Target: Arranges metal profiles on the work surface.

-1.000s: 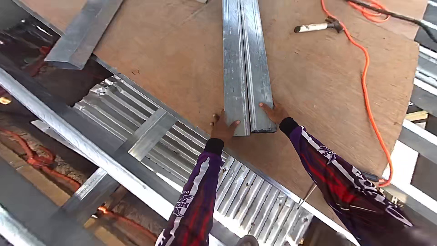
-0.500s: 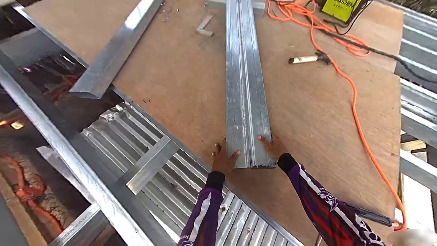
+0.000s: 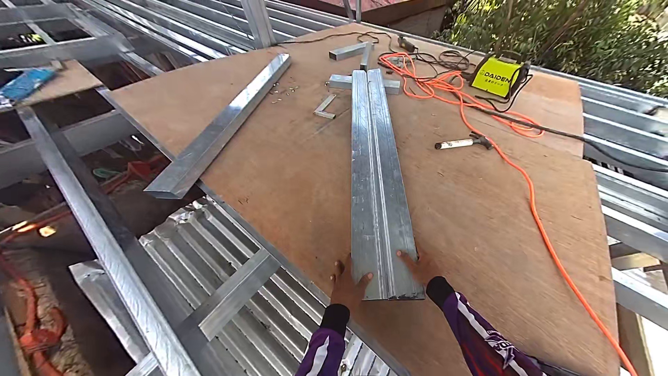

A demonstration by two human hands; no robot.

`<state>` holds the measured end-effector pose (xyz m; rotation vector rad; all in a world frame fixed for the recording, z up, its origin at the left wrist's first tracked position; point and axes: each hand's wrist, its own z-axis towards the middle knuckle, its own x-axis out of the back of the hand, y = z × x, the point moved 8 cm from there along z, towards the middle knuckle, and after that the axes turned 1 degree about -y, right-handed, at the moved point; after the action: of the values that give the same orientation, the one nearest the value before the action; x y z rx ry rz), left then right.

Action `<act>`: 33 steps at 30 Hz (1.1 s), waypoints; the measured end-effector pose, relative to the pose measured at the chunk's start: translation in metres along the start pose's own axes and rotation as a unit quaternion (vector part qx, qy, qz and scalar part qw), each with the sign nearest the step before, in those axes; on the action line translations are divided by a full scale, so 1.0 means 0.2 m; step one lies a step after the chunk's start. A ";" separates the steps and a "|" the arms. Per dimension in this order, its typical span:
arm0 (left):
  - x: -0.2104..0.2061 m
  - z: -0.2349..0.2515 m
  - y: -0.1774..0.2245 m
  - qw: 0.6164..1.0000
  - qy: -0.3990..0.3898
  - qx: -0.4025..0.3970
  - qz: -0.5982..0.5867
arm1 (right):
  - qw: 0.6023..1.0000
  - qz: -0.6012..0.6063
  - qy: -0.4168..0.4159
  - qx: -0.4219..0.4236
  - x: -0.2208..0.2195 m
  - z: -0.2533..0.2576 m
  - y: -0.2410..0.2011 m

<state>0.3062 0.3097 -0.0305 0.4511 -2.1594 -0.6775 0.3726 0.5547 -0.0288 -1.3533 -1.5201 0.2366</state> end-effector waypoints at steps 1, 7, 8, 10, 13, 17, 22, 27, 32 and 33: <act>0.00 0.00 0.00 1.000 0.000 0.002 0.001 | 1.000 0.000 0.000 -0.001 0.00 0.00 0.00; 0.01 0.01 0.01 0.999 -0.025 0.023 0.019 | 1.000 0.002 -0.004 -0.013 0.00 -0.01 -0.02; 0.02 0.02 0.01 0.999 -0.032 0.027 0.021 | 1.000 0.003 -0.007 -0.017 0.01 -0.01 -0.03; 0.02 0.02 0.01 0.998 -0.043 0.036 0.021 | 0.999 -0.003 -0.024 -0.030 0.02 -0.02 -0.03; 0.03 0.02 0.02 0.997 -0.056 0.046 0.021 | 0.998 -0.025 -0.047 -0.042 0.03 0.00 -0.04; 0.03 0.03 0.02 0.997 -0.059 0.054 0.019 | 0.992 -0.065 -0.065 -0.082 0.04 0.00 -0.05; 0.03 0.03 0.01 0.996 -0.060 0.066 0.016 | 0.984 -0.083 -0.111 -0.114 0.03 0.02 -0.03; 0.04 0.03 0.03 0.996 -0.065 0.067 0.016 | 0.993 -0.035 -0.038 -0.102 0.07 0.17 -0.21; 0.02 0.04 0.02 0.996 -0.063 0.063 0.023 | 0.989 -0.092 0.110 -0.042 0.05 0.37 -0.31; 0.03 0.05 0.01 0.996 -0.058 0.062 0.025 | 0.987 -0.107 0.121 -0.024 0.04 0.38 -0.31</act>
<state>0.2947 0.3119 -0.0313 0.4300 -2.3243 -0.5556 0.2770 0.5743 -0.0139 -1.1977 -1.4570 -0.0981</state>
